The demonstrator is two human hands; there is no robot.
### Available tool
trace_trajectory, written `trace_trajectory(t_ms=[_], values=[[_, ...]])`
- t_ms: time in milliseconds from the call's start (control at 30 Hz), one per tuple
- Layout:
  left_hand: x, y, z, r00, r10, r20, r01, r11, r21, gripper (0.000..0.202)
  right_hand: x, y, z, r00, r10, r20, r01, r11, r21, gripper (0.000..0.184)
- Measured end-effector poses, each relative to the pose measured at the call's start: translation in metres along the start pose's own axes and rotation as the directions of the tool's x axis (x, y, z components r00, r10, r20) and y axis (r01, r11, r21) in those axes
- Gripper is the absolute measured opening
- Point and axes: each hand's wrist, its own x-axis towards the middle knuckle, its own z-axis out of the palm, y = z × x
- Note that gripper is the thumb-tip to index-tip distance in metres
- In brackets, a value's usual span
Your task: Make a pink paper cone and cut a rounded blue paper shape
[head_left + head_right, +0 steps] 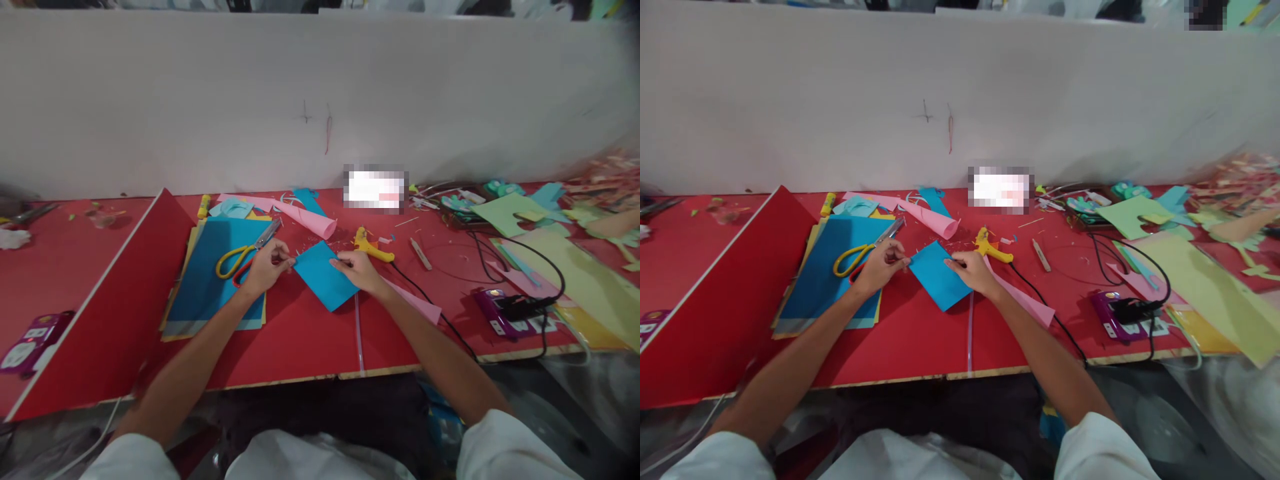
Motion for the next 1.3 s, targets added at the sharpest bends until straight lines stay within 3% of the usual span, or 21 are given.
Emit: trace_trajectory(t_ms=[133, 233, 333, 467, 767, 1100, 1300], values=[[-0.007, 0.010, 0.009, 0.994, -0.110, 0.003, 0.109, 0.984, -0.142, 0.046, -0.001, 0.000, 0.001, 0.999, 0.018, -0.044, -0.016, 0.999, 0.037, 0.065], [-0.014, 0.019, 0.016, 0.969, -0.221, 0.112, 0.240, 0.949, -0.203, 0.049, -0.001, 0.001, 0.000, 0.997, 0.048, -0.055, -0.043, 0.995, 0.094, 0.067], [-0.017, 0.022, 0.020, 0.946, -0.258, 0.194, 0.292, 0.941, -0.171, 0.067, -0.001, 0.001, 0.000, 0.998, 0.046, -0.054, -0.040, 0.994, 0.106, 0.068], [-0.018, 0.017, 0.021, 0.949, -0.211, 0.234, 0.241, 0.965, -0.104, 0.079, -0.002, -0.003, 0.002, 0.998, 0.025, -0.051, -0.021, 0.996, 0.091, 0.069], [-0.022, 0.011, 0.025, 0.952, -0.202, 0.230, 0.208, 0.978, 0.000, 0.063, -0.005, -0.016, 0.007, 1.000, -0.004, -0.007, 0.004, 0.998, 0.061, 0.067], [-0.013, 0.014, 0.010, 0.965, -0.013, 0.263, -0.068, 0.953, 0.295, 0.054, -0.005, -0.019, 0.000, 1.000, -0.018, -0.020, 0.018, 0.999, 0.031, 0.061], [-0.020, 0.011, 0.018, 0.967, -0.097, 0.235, 0.046, 0.976, 0.212, 0.064, -0.006, -0.021, 0.004, 0.999, 0.006, -0.051, -0.003, 0.998, 0.067, 0.064]])
